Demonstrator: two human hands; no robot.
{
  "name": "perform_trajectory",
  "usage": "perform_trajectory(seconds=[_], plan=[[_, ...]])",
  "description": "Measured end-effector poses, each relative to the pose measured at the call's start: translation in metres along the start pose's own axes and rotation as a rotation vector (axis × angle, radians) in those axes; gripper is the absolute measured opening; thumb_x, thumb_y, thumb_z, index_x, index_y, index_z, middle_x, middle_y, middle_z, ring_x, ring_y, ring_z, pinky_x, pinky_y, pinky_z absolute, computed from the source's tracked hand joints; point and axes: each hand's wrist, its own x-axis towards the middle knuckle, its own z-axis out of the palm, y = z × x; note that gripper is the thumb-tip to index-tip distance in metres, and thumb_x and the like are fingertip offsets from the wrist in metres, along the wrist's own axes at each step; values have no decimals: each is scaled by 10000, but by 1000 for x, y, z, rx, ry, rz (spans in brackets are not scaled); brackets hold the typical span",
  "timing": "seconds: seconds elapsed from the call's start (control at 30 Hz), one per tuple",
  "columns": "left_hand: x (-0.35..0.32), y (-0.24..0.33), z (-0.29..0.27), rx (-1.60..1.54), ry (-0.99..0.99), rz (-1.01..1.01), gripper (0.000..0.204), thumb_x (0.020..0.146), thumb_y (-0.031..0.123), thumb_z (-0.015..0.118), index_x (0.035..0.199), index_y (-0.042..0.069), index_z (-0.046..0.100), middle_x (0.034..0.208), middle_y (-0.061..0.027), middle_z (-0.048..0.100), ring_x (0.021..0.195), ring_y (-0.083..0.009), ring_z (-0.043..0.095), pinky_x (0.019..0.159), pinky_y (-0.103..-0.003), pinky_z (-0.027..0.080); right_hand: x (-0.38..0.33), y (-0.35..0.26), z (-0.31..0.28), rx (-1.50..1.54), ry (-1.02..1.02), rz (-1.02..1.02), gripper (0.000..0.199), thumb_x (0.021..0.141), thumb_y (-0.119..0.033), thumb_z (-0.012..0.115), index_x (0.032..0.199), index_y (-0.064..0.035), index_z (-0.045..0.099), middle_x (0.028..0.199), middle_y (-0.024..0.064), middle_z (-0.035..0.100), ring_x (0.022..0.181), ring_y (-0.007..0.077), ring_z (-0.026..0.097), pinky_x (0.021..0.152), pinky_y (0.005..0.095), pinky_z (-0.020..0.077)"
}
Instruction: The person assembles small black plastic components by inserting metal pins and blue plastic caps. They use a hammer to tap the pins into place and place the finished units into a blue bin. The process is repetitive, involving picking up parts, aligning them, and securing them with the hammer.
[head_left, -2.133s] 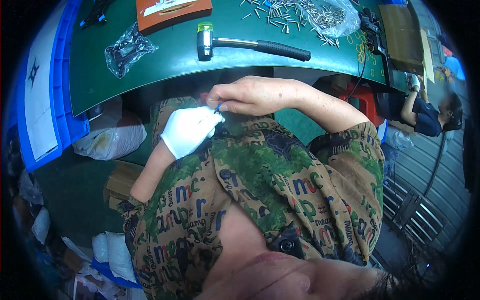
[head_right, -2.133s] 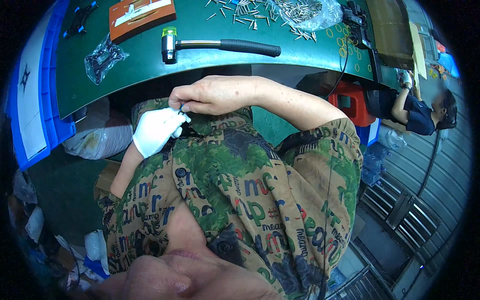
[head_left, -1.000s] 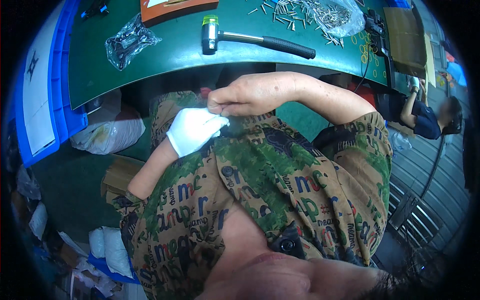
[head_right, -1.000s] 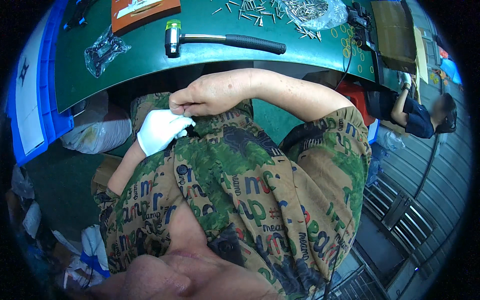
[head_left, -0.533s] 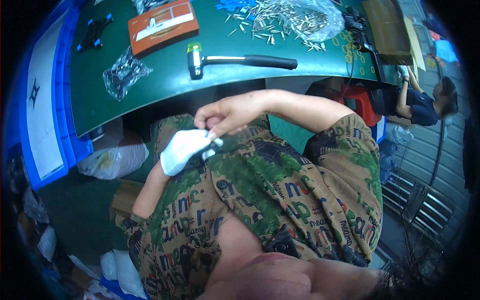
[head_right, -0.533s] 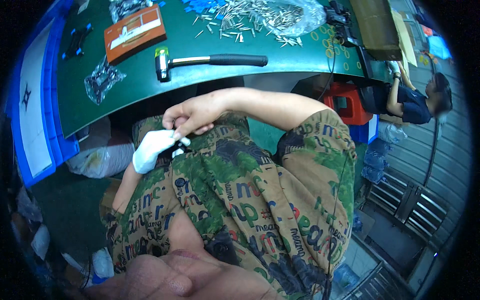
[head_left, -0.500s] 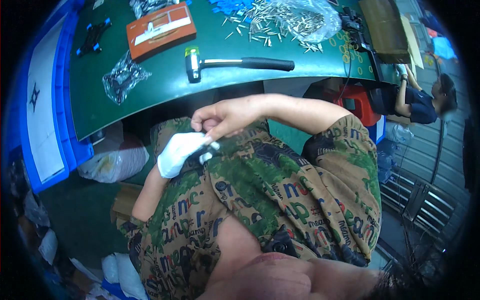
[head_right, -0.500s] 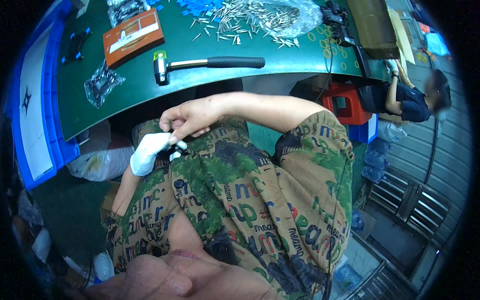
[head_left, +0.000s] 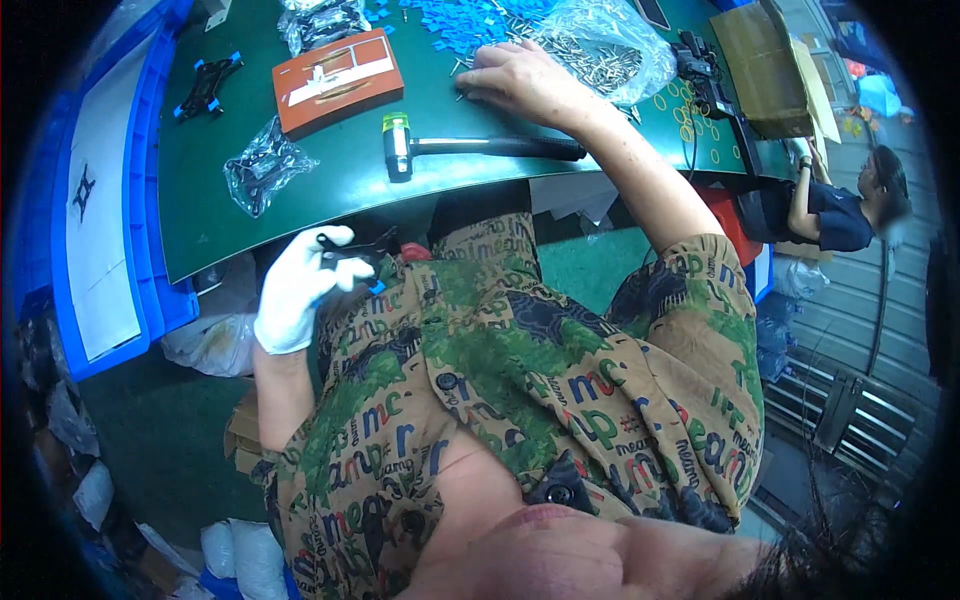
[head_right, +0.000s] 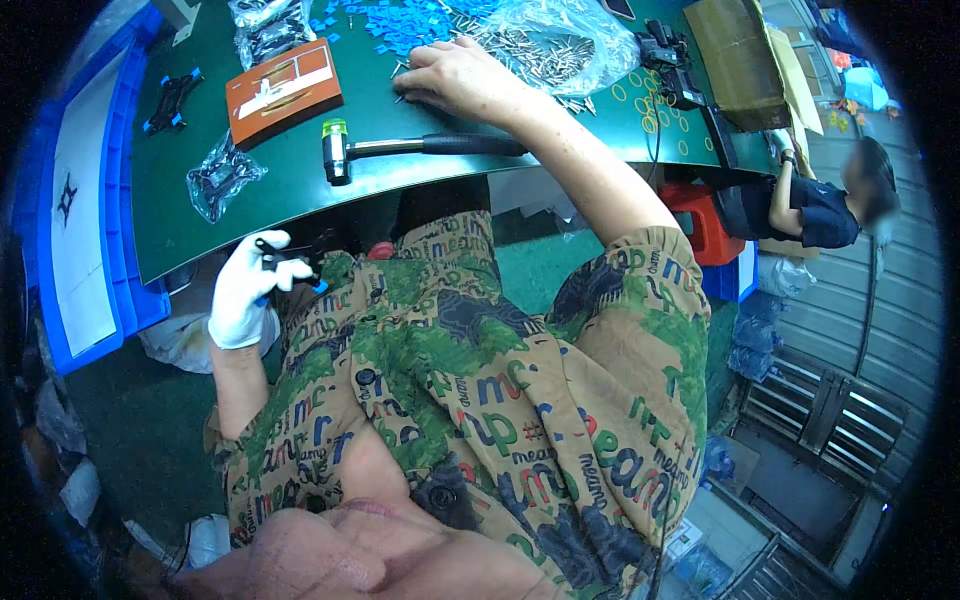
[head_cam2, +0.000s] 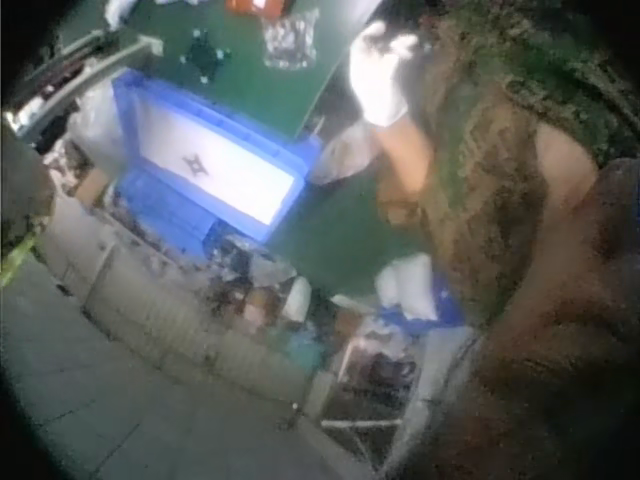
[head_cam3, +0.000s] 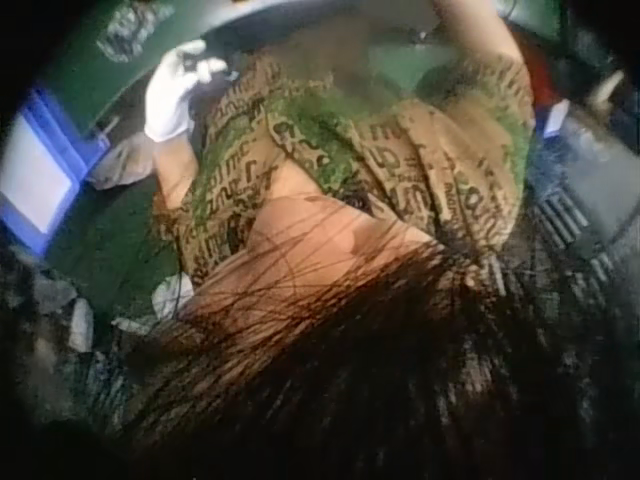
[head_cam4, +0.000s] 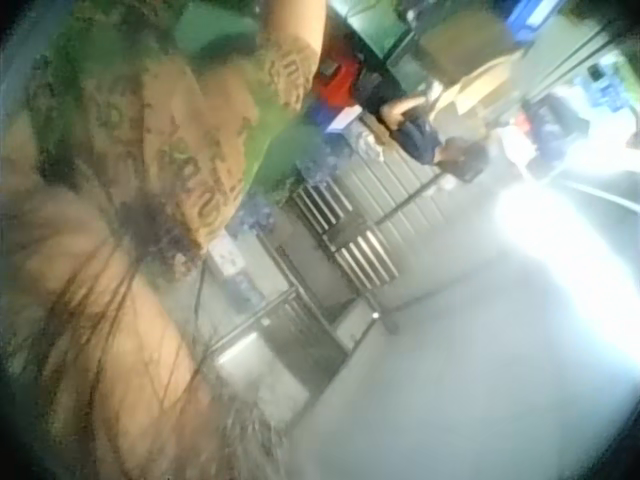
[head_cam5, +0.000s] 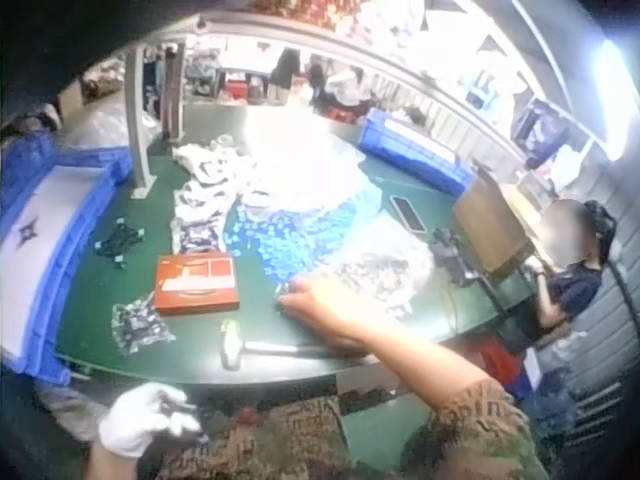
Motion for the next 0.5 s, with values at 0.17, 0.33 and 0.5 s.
perform_trajectory(seconds=[0.17,0.33,0.5], plan=[[15,-16,30,291,206,-39,298,1035,88,521,1279,-59,608,903,-51,631,799,-110,619,785,-258,501,2,0,7,-42,-27,16,200,983,-263,627,1122,-157,723,995,47,620,1045,247,633,923,430,449],[20,-21,45,318,183,-25,281,1047,106,514,1265,-44,611,829,-27,605,818,-107,620,782,-256,478,2,-9,5,-84,-1,41,189,974,-221,631,1121,-132,710,1007,56,623,1041,253,629,923,426,453],[21,-28,43,315,158,-38,275,1052,120,526,1258,-34,624,861,-22,614,820,-96,612,787,-250,481,-2,-3,2,-59,88,51,224,975,-235,620,1163,-148,706,1066,44,637,1074,232,632,927,427,451]])
